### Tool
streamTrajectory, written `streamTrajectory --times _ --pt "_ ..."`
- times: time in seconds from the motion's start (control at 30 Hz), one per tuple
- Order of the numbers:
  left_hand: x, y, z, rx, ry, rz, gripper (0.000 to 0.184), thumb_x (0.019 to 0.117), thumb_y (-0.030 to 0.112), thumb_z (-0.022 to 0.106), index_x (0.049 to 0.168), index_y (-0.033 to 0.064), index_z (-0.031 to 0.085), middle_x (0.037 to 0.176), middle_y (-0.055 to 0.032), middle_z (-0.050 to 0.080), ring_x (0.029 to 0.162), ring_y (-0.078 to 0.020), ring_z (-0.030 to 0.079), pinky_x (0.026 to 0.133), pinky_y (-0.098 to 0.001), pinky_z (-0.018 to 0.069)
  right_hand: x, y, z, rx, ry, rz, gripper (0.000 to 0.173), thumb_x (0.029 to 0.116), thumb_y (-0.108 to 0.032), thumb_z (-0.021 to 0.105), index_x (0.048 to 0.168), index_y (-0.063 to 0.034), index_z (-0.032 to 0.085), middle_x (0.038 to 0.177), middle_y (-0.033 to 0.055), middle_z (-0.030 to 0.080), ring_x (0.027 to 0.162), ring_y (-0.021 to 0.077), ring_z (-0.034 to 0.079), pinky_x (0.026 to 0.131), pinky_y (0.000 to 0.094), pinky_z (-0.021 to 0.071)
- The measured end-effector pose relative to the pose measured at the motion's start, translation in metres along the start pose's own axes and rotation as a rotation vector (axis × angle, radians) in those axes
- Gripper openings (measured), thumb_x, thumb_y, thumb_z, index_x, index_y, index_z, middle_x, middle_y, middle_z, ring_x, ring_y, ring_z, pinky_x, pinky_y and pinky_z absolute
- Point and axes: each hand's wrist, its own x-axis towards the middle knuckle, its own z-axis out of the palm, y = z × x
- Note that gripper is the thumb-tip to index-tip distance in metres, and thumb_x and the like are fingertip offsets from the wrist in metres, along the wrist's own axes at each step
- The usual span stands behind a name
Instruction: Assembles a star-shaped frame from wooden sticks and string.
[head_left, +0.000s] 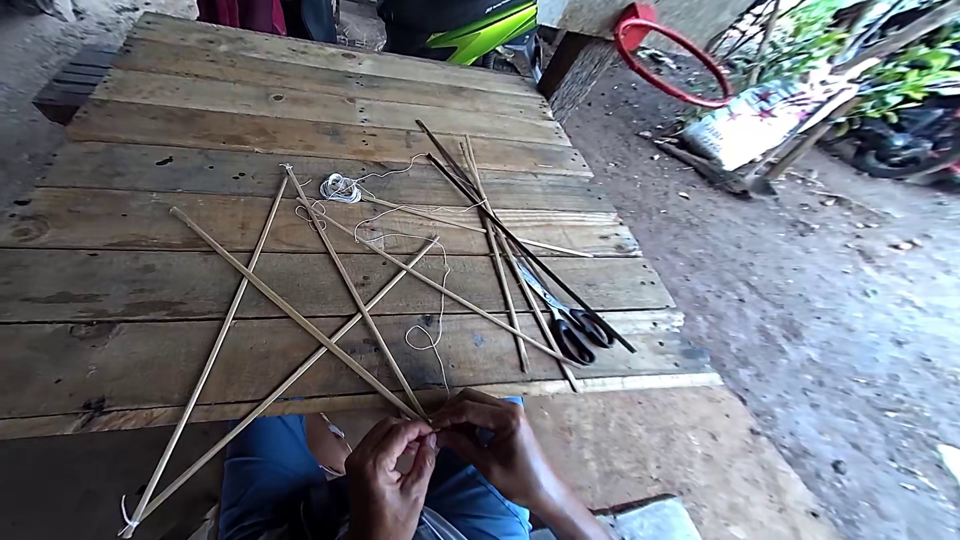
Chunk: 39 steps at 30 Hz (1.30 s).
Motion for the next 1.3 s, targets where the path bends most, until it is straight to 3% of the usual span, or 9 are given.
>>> streamTrajectory --times 0.33,0.57,0.73,0.87,1.0,1.1,1.3 --pt "0.000 0.000 0.000 -0.019 -0.016 -0.030 0.012 0.0822 0.010 0.069 0.085 -0.0004 0.074 0.079 -0.0023 0.069 0.074 0.0028 0.065 0.071 -0.0103 0.0544 0.006 0.004 -0.003 -0.062 -0.066 -0.071 0.008 0.0868 -0.007 0.071 0.089 -0.0008 0.074 0.084 0.0061 0.068 0.072 -0.0017 0.059 0.065 0.0082 0.0473" --pt "0.002 0.002 0.001 -0.003 -0.002 -0.047 0.013 0.0814 0.012 0.069 0.084 -0.0002 0.073 0.077 -0.0024 0.069 0.073 0.0025 0.066 0.070 -0.0105 0.0541 0.004 0.006 0.004 -0.124 0.012 -0.182 0.006 0.0843 -0.008 0.068 0.085 -0.0026 0.070 0.081 0.0065 0.066 0.074 0.0014 0.060 0.065 0.0096 0.0471" --pt "0.009 0.008 -0.008 -0.027 -0.094 -0.149 0.011 0.0788 0.012 0.070 0.082 0.0022 0.073 0.076 0.0001 0.070 0.070 0.0036 0.065 0.066 -0.0108 0.0541 0.004 0.009 0.006 -0.220 0.044 -0.413 0.006 0.0903 -0.008 0.064 0.086 -0.0075 0.068 0.093 0.0066 0.068 0.095 0.0133 0.063 0.087 0.0203 0.0511" --pt "0.016 0.011 -0.014 -0.080 -0.167 -0.267 0.013 0.0789 0.016 0.072 0.082 0.0040 0.074 0.075 0.0019 0.071 0.067 0.0037 0.066 0.063 -0.0129 0.0558 0.004 0.009 0.001 -0.292 0.001 -0.547 0.015 0.0926 -0.006 0.061 0.079 -0.0087 0.065 0.101 0.0065 0.073 0.097 0.0173 0.062 0.088 0.0230 0.0470" --pt "0.016 0.013 -0.014 -0.091 -0.162 -0.305 0.012 0.0798 0.016 0.072 0.083 0.0047 0.075 0.076 0.0023 0.071 0.067 0.0037 0.066 0.063 -0.0132 0.0562 0.008 0.010 -0.002 -0.321 -0.022 -0.568 0.016 0.0937 -0.007 0.060 0.078 -0.0090 0.064 0.096 0.0063 0.072 0.096 0.0178 0.062 0.088 0.0233 0.0479" --pt "0.013 0.013 -0.009 -0.033 -0.076 -0.204 0.010 0.0795 0.012 0.073 0.084 0.0023 0.075 0.079 -0.0006 0.071 0.068 0.0029 0.067 0.064 -0.0127 0.0565 0.010 0.011 -0.002 -0.306 -0.027 -0.524 0.013 0.0921 -0.008 0.060 0.080 -0.0088 0.065 0.091 0.0062 0.071 0.093 0.0173 0.063 0.085 0.0235 0.0491" --pt "0.008 0.006 -0.002 0.284 0.067 0.207 0.008 0.0786 0.013 0.072 0.079 0.0064 0.076 0.074 -0.0034 0.070 0.073 -0.0048 0.067 0.071 -0.0131 0.0545 0.013 0.010 0.000 -0.192 -0.023 -0.351 0.003 0.0864 -0.009 0.065 0.084 -0.0078 0.066 0.083 0.0054 0.069 0.085 0.0131 0.060 0.079 0.0207 0.0449"
